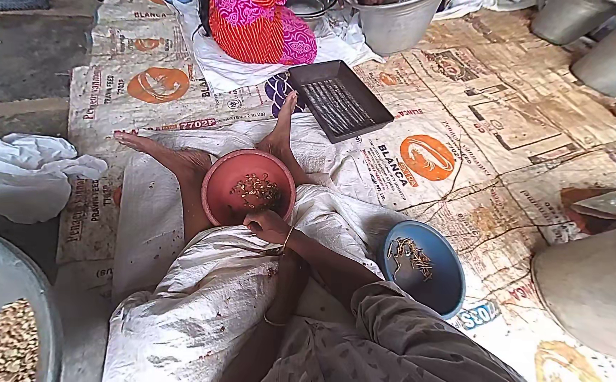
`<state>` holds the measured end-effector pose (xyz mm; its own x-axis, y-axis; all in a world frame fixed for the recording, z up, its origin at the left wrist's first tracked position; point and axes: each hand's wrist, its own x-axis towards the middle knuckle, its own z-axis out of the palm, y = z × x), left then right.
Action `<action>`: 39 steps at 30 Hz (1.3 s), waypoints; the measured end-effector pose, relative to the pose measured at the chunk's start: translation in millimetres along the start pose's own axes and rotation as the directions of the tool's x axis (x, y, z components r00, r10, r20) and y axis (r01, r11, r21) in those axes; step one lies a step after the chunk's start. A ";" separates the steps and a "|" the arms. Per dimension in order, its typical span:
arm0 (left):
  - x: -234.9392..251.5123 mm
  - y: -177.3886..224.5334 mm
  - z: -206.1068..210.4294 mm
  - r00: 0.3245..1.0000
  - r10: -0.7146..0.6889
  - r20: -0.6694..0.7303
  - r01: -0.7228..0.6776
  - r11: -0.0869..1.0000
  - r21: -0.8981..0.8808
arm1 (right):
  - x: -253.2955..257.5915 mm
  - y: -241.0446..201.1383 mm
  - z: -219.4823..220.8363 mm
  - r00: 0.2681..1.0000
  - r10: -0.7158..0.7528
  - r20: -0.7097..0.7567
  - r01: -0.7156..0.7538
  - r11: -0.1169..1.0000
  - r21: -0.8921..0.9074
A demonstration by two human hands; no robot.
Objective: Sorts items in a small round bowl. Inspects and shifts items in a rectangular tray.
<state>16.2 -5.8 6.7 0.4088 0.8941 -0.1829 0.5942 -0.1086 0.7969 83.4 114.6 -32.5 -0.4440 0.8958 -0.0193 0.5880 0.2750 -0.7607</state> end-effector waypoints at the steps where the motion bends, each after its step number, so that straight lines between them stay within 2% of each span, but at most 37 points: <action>1: -0.5 0.1 0.2 1.000 0.009 -0.014 -0.009 1.000 -0.005 | -0.1 -0.1 0.0 1.000 0.000 -0.001 0.000 1.000 -0.002; 9: 1.5 -0.6 0.5 0.999 -0.028 0.026 0.027 0.999 0.029 | 0.2 -0.1 0.4 1.000 0.000 -0.007 0.000 1.000 -0.009; 18: -1.5 0.6 -0.3 0.998 0.040 -0.046 -0.041 0.999 -0.010 | -0.2 -2.1 -0.5 1.000 0.017 0.003 -0.017 1.000 -0.009; 20: -0.8 0.9 0.0 0.999 0.019 -0.027 -0.020 1.000 -0.001 | -0.1 -1.6 -0.1 1.000 0.013 -0.001 -0.013 1.000 -0.006; 24: 4.5 -0.6 0.2 0.992 -0.078 0.099 0.071 0.994 0.080 | 0.5 0.1 0.9 1.000 0.017 0.006 -0.017 1.000 -0.010; 35: 2.6 -3.2 1.4 0.999 -0.020 0.045 0.019 0.999 0.032 | 0.2 -1.6 0.4 1.000 0.028 0.011 -0.028 1.000 -0.009; 39: 2.9 -3.2 0.9 0.997 -0.036 0.069 0.033 0.998 0.047 | -0.1 -2.4 -0.3 1.000 0.028 0.013 -0.027 1.000 -0.013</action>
<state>16.1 -3.2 3.1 0.4337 0.8655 -0.2507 0.6395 -0.0996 0.7623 82.2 113.9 -30.4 -0.4361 0.8986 -0.0485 0.6088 0.2549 -0.7513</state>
